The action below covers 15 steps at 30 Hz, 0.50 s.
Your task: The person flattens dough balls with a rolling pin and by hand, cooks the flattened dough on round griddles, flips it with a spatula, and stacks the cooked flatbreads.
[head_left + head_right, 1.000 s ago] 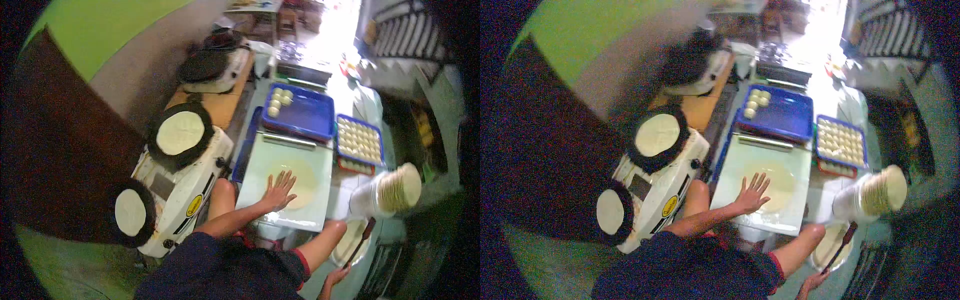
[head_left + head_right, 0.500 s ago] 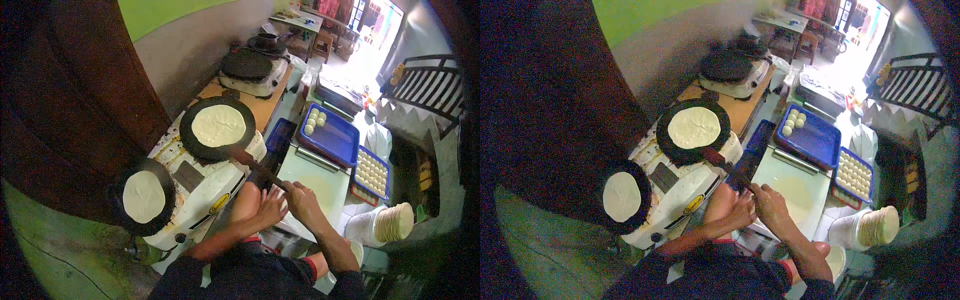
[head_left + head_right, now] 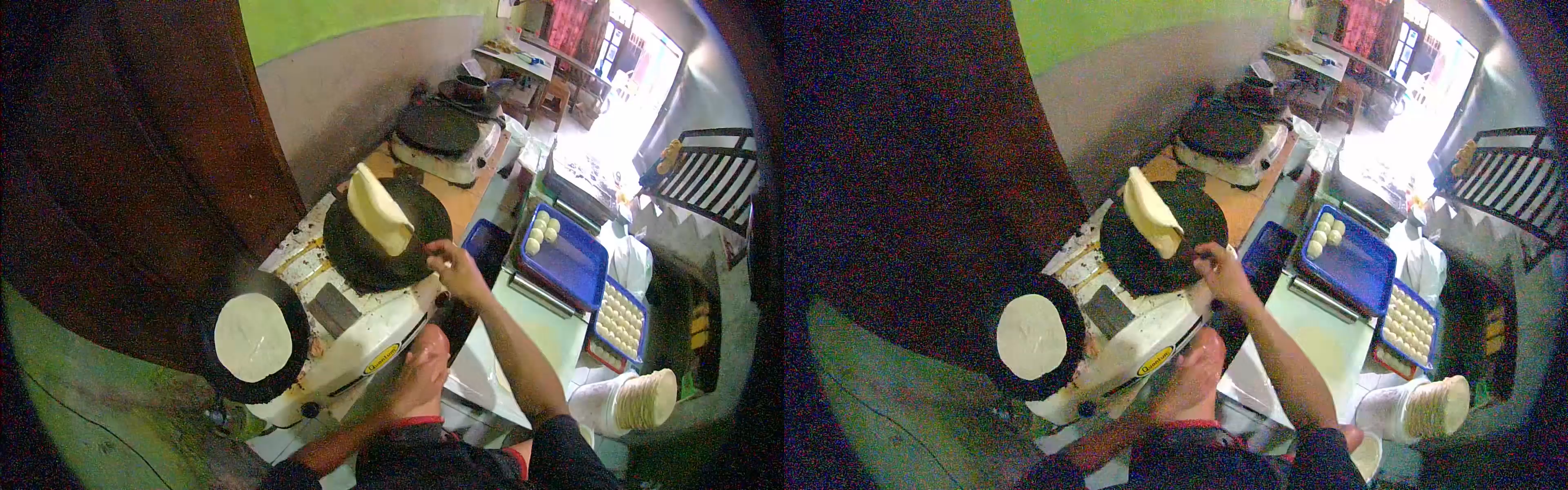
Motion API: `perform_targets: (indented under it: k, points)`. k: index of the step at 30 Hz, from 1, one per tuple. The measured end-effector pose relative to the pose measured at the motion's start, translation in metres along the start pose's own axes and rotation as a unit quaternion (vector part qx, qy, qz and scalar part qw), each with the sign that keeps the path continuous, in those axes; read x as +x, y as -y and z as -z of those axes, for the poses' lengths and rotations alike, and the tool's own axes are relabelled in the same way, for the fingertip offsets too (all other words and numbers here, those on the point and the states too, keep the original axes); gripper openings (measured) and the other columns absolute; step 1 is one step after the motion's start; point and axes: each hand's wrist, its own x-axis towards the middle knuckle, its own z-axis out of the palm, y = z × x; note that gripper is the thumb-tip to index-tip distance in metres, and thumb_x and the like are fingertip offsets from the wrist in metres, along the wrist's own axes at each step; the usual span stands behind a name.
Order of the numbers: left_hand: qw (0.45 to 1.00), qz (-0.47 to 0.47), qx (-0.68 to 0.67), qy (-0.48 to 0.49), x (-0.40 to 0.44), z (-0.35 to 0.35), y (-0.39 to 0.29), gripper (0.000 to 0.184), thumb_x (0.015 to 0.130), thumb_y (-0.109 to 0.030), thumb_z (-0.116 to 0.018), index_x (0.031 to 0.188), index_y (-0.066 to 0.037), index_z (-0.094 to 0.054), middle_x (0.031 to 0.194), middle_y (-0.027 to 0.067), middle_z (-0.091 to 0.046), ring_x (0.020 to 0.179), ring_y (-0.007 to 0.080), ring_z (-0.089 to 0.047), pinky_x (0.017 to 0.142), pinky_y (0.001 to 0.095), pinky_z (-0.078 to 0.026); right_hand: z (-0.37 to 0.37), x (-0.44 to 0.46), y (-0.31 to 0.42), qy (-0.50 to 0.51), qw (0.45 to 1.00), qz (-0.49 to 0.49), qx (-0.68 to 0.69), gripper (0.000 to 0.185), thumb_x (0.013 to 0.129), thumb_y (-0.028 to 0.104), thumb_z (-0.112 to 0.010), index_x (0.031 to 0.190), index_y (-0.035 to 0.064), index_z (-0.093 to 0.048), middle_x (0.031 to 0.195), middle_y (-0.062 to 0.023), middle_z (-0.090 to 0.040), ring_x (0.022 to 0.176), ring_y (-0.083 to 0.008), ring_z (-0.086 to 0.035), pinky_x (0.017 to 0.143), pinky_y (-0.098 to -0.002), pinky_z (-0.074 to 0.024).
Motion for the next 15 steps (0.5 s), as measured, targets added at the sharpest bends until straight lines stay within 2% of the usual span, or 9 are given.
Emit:
perform_targets:
  k: [1,3,5,7,9,10,11,13,15]
  points:
    - [1.000,-0.006,-0.016,0.009,0.002,-0.004,0.005,0.040,0.091,-0.031,-0.065,0.126,-0.011,-0.064,0.139,0.0201,-0.053,0.135,0.0368,-0.046,0.110,0.0568,-0.035,0.005,0.003,-0.004,-0.018,0.996,0.062,-0.061,0.030,0.093,0.017,-0.065,0.119,0.0040,-0.064,0.094,-0.0137,-0.072,0.083,-0.0267,-0.070,0.077,-0.0397,-0.0537]
    - [0.998,-0.016,-0.029,0.045,0.027,0.004,0.014,0.036,0.091,-0.028,-0.066,0.121,-0.009,-0.065,0.130,0.0198,-0.058,0.127,0.0364,-0.051,0.106,0.0534,-0.039,0.000,-0.004,-0.012,-0.004,0.989,0.099,-0.106,0.029,0.093,0.016,-0.063,0.119,0.0043,-0.065,0.096,-0.0194,-0.072,0.087,-0.0346,-0.071,0.075,-0.0443,-0.0539]
    - [0.994,-0.019,-0.028,0.104,0.062,0.027,0.015,0.030,0.091,-0.025,-0.065,0.114,-0.005,-0.067,0.117,0.0204,-0.066,0.113,0.0369,-0.061,0.099,0.0489,-0.046,0.002,-0.027,-0.013,0.113,0.963,0.034,-0.241,0.025,0.092,0.013,-0.059,0.116,0.0077,-0.062,0.095,-0.0205,-0.065,0.089,-0.0402,-0.065,0.075,-0.0463,-0.0528]
    - [0.974,0.102,-0.018,0.200,0.093,0.088,-0.006,0.026,0.091,-0.023,-0.063,0.105,-0.001,-0.069,0.104,0.0215,-0.070,0.100,0.0378,-0.067,0.091,0.0466,-0.051,0.012,-0.075,-0.019,0.063,0.972,0.068,-0.217,0.029,0.091,0.010,-0.058,0.120,0.0123,-0.063,0.094,-0.0186,-0.066,0.090,-0.0387,-0.066,0.075,-0.0479,-0.0536]
    - [0.998,0.023,-0.010,0.061,0.123,0.126,0.006,0.029,0.091,-0.026,-0.061,0.094,0.000,-0.073,0.090,0.0169,-0.073,0.083,0.0338,-0.071,0.078,0.0427,-0.056,0.045,-0.121,-0.005,0.055,0.974,0.050,-0.212,0.030,0.089,0.008,-0.062,0.119,0.0115,-0.065,0.100,-0.0186,-0.067,0.092,-0.0390,-0.067,0.078,-0.0468,-0.0539]
    - [0.998,0.052,-0.003,0.030,0.146,0.135,0.029,0.029,0.091,-0.027,-0.061,0.094,-0.001,-0.073,0.092,0.0180,-0.073,0.086,0.0321,-0.072,0.079,0.0418,-0.056,0.063,-0.137,-0.001,0.049,0.978,0.030,-0.200,0.028,0.088,0.007,-0.065,0.116,0.0094,-0.068,0.105,-0.0193,-0.068,0.094,-0.0401,-0.066,0.081,-0.0458,-0.0539]
    - [0.996,0.084,0.015,0.019,0.166,0.155,0.032,0.035,0.091,-0.032,-0.063,0.100,0.000,-0.072,0.098,0.0197,-0.073,0.092,0.0337,-0.071,0.084,0.0426,-0.055,0.083,-0.148,0.010,0.060,0.976,0.009,-0.207,0.029,0.087,0.006,-0.067,0.116,0.0082,-0.068,0.102,-0.0180,-0.069,0.093,-0.0378,-0.068,0.081,-0.0445,-0.0545]
    - [0.974,0.088,0.208,-0.025,0.217,0.160,0.074,0.055,0.093,-0.042,-0.061,0.127,0.000,-0.061,0.131,0.0242,-0.061,0.121,0.0354,-0.060,0.102,0.0470,-0.047,0.114,-0.159,0.012,0.061,0.961,-0.027,-0.268,0.029,0.086,0.006,-0.067,0.115,0.0067,-0.067,0.098,-0.0177,-0.070,0.091,-0.0372,-0.068,0.079,-0.0442,-0.0548]
    - [0.934,0.041,0.349,-0.060,0.242,0.144,0.130,0.073,0.092,-0.047,-0.063,0.142,0.003,-0.046,0.154,0.0253,-0.037,0.142,0.0356,-0.038,0.115,0.0541,-0.030,0.133,-0.162,0.008,0.057,0.955,-0.082,-0.278,0.027,0.087,0.006,-0.067,0.113,0.0062,-0.067,0.096,-0.0181,-0.070,0.088,-0.0383,-0.068,0.078,-0.0450,-0.0541]
